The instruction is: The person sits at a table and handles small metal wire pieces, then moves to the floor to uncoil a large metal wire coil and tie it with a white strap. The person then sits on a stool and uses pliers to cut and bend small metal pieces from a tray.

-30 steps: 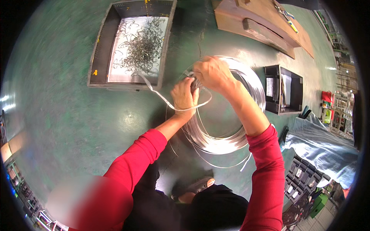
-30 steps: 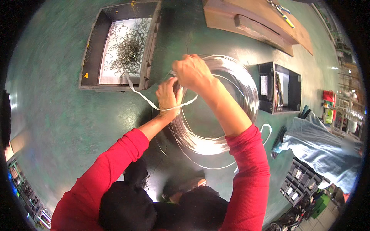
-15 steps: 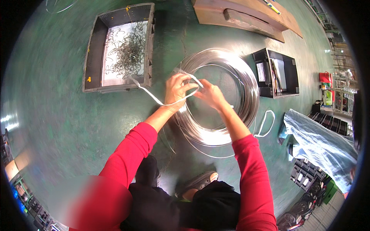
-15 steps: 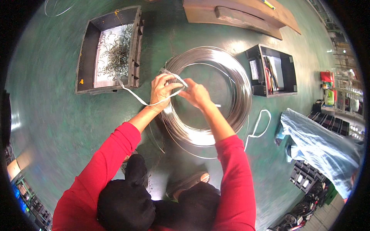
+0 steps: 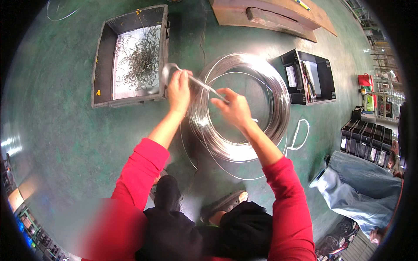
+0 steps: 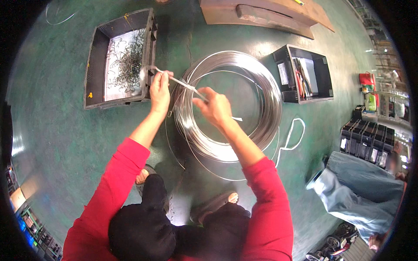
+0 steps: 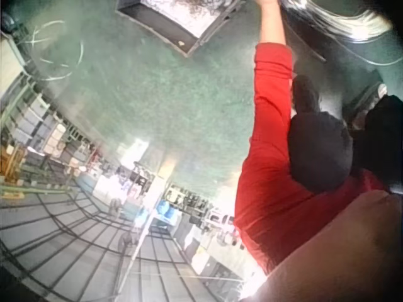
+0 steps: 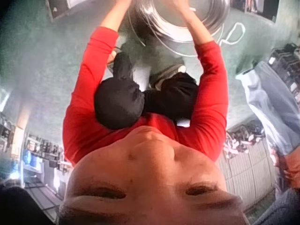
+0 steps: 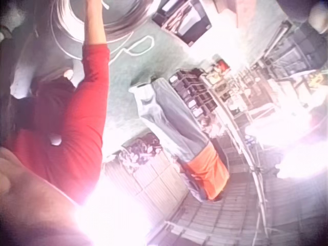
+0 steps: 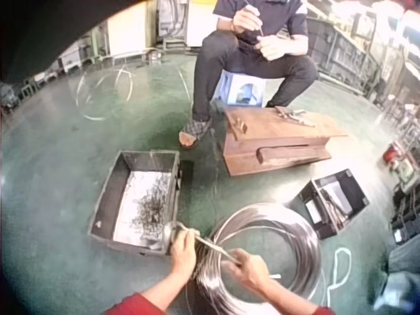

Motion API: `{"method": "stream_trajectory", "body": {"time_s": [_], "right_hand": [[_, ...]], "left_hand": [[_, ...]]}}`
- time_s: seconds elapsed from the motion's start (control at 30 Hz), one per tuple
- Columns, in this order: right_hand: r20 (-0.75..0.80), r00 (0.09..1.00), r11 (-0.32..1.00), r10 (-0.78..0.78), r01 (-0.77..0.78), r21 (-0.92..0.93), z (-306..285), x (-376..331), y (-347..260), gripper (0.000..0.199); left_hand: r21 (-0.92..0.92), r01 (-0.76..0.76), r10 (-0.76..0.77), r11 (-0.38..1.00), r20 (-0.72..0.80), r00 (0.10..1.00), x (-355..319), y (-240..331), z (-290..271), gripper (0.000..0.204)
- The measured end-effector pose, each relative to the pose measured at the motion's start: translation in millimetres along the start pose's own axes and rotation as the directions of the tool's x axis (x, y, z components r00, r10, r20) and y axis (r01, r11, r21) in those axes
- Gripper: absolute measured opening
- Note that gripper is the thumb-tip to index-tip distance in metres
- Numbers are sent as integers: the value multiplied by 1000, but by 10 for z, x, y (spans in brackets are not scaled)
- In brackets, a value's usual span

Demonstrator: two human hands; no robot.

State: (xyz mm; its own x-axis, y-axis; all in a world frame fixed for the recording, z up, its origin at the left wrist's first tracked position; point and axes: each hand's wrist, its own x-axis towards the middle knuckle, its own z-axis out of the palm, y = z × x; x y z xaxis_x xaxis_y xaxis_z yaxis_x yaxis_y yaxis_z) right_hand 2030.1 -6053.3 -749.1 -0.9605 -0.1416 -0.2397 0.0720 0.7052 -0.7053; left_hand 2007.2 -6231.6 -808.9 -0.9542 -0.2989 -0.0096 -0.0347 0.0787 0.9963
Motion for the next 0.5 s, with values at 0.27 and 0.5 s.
{"method": "stream_trajectory", "body": {"time_s": [0.27, 0.5], "right_hand": [[13, 983, 972, -185, 185, -148, -248, -125, -261, 19], [-22, 957, 929, -290, 276, -247, -710, -631, -402, 9]], "left_hand": [[-197, 494, -421, 847, 320, 849, 421, 5, 0, 17], [-234, 589, -547, 774, 223, 807, 308, 18, 228, 18]]}}
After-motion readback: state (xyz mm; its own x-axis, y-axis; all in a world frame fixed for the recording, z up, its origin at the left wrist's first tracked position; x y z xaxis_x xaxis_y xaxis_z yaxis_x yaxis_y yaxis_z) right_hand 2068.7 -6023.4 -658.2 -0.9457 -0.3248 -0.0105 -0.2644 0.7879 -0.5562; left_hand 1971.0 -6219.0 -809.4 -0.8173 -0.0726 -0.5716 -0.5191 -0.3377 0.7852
